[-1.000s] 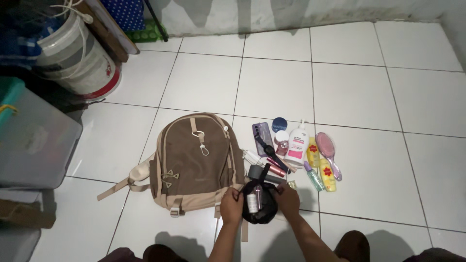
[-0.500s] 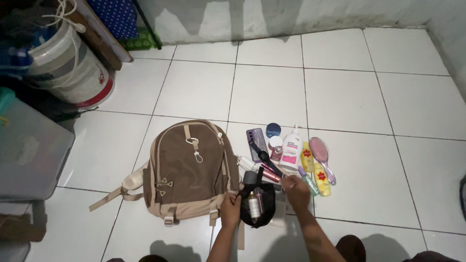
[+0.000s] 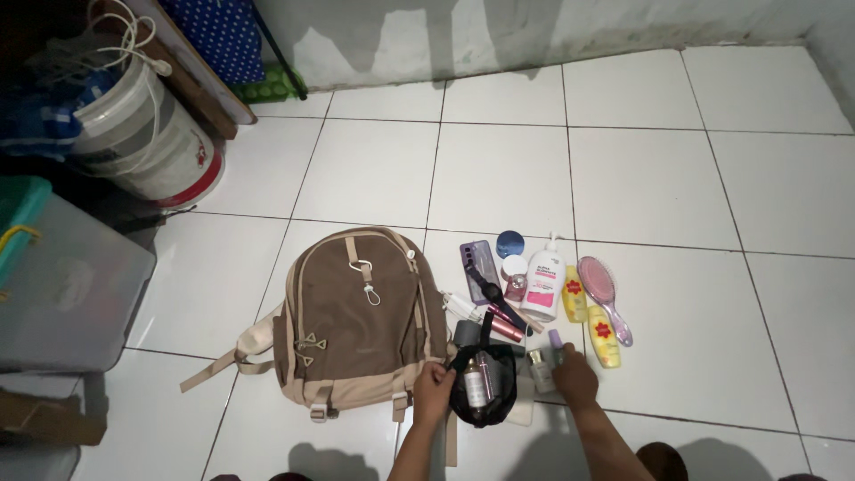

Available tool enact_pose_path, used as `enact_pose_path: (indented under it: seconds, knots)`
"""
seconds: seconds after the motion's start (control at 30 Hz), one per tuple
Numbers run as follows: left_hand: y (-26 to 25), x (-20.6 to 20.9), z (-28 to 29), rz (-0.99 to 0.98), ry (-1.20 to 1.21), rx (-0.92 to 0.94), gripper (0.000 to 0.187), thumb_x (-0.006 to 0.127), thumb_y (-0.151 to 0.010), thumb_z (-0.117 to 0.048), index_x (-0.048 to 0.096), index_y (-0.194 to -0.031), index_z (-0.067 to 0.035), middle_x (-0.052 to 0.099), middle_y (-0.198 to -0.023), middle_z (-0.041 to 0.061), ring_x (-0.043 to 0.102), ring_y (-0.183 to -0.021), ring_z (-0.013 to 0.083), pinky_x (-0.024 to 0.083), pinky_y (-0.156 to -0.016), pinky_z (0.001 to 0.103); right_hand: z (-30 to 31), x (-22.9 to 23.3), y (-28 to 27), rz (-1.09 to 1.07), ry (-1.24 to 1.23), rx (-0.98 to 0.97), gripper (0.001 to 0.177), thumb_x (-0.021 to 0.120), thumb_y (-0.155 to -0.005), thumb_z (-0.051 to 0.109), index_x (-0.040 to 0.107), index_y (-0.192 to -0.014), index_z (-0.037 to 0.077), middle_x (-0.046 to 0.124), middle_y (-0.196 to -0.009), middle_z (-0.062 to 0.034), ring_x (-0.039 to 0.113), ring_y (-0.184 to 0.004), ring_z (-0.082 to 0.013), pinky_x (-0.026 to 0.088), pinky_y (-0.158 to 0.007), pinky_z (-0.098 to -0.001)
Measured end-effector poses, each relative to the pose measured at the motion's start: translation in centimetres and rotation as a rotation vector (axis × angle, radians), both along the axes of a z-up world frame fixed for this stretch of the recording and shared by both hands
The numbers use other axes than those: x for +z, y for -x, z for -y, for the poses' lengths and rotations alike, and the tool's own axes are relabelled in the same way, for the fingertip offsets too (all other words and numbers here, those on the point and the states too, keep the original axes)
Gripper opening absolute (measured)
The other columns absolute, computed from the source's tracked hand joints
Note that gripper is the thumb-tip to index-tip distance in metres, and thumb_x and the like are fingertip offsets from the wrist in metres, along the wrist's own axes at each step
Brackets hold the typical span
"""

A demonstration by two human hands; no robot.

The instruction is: The person kneels on a tiled floor and takes personal items out of a small backpack, including a phone, a hairdryer, bottles, and a black mesh pouch, placing them on the floor beside the bag. They open and close the backpack compartments and arrange the items in a group on the floor.

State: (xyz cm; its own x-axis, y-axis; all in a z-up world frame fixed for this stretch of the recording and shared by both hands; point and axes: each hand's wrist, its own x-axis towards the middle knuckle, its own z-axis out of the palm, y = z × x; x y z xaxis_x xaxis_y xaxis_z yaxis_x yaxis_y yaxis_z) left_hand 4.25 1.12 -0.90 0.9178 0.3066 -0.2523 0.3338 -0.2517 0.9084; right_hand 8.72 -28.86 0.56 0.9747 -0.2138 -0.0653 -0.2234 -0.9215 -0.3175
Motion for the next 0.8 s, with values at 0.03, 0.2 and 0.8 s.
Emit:
enact_pose_path:
  seconds: [0.03,0.2,0.8]
  knots:
    - [0.1,0.0,-0.1,-0.011,-0.001,0.002,0.024,0.077,-0.085,-0.023,0.061,-0.086,-0.005,0.059,-0.070,0.005,0.060,-0.068,0.0181,0.051,-0.067,0.033,-0.2,0.1,0.1,-0.025,-0.122,-0.110,0.050,0.078,-0.079,0.019,0.057,-0.124,0.014,0.071,-0.099,-0.0112,0.071,-0.095,-0.0330,0.056,-0.080,-0.0467]
    - [0.0,0.1,0.0,-0.039,0.037,0.028,0.022,0.076,-0.085,-0.023,0.061,-0.087,-0.006,0.060,-0.070,0.005,0.060,-0.068,0.0171,0.050,-0.068,0.032,-1.6,2.6,-1.1,0.347,-0.448,-0.277,0.066,0.085,-0.073,0.023,0.057,-0.131,0.008,0.072,-0.089,-0.0142,0.072,-0.082,-0.0293,0.057,-0.077,-0.0399]
    - [1.4,2.9,1.1,-0.055,-0.043,0.044,0.024,0.070,-0.089,-0.021,0.057,-0.081,-0.002,0.060,-0.071,0.012,0.061,-0.068,0.0264,0.051,-0.071,0.040,-12.5,0.4,5.9,0.182,-0.076,0.335,0.008,0.069,-0.079,0.018,0.066,-0.082,0.011,0.071,-0.077,-0.0192,0.071,-0.076,-0.0388,0.058,-0.070,-0.0473]
